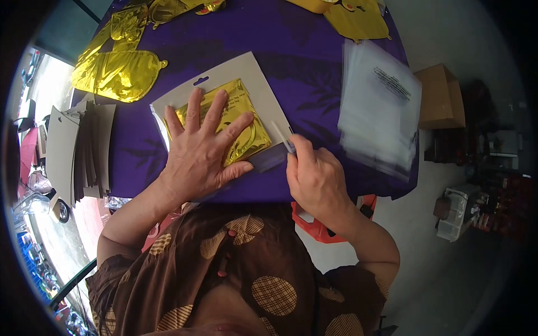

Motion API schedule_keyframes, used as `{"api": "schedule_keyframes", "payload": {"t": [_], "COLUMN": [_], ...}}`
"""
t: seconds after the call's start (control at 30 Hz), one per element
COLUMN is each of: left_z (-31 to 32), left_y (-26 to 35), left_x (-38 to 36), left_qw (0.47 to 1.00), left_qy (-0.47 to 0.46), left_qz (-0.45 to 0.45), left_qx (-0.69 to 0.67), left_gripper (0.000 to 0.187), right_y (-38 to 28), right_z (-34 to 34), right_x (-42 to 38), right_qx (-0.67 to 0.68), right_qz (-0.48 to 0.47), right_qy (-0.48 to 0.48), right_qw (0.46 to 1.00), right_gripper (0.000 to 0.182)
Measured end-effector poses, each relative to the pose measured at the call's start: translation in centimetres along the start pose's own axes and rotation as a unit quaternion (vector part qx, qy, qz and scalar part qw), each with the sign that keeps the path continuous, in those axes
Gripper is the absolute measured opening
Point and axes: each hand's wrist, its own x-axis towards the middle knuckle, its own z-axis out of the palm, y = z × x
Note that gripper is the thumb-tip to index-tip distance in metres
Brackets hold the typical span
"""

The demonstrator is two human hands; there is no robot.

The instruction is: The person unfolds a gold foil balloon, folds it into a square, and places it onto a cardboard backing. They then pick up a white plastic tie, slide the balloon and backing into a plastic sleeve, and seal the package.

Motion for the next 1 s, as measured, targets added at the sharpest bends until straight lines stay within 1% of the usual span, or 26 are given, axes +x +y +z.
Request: {"api": "schedule_keyframes", "payload": {"t": [0.07, 0.17, 0.27, 0.37, 0.47, 0.57, 0.77, 0.87, 1.0], "left_z": [0.0, 0.1, 0.1, 0.3, 0.5, 0.5, 0.4, 0.4, 0.2], "left_y": [0.0, 0.0, 0.0, -0.1, -0.1, -0.2, -0.1, -0.1, 0.0], "left_x": [0.0, -0.1, -0.2, -0.2, -0.3, -0.2, -0.2, -0.2, -0.1], "left_qw": [1.000, 1.000, 1.000, 1.000, 1.000, 1.000, 1.000, 1.000, 1.000], "left_qy": [0.003, 0.009, 0.013, 0.020, 0.025, 0.028, 0.023, 0.017, 0.006], "left_qz": [0.001, 0.001, 0.003, 0.006, 0.007, 0.009, 0.007, 0.005, 0.002], "left_qx": [0.001, 0.001, 0.000, 0.002, 0.005, 0.006, 0.008, 0.003, 0.001], "left_gripper": [0.076, 0.077, 0.077, 0.077, 0.078, 0.078, 0.078, 0.079, 0.079], "right_y": [-0.6, -0.8, -0.5, -0.3, -0.6, -0.1, 0.3, 0.6, 0.5], "right_z": [0.3, 1.2, 1.4, 0.5, -0.9, -0.4, 0.4, 1.1, 1.7], "right_x": [0.2, 0.7, 0.8, 0.4, 0.5, 0.4, 1.2, 1.4, 1.5], "right_qx": [-0.006, -0.024, -0.101, -0.116, -0.060, -0.071, -0.107, -0.142, -0.192], "right_qz": [0.034, -0.005, -0.011, 0.007, 0.013, 0.015, -0.026, -0.046, -0.054], "right_qy": [-0.010, 0.015, 0.022, 0.000, -0.033, -0.039, 0.008, 0.050, 0.085], "right_qw": [0.999, 1.000, 0.995, 0.993, 0.998, 0.997, 0.994, 0.987, 0.976], "right_gripper": [0.024, 0.028, 0.031, 0.032, 0.030, 0.029, 0.026, 0.022, 0.021]}}
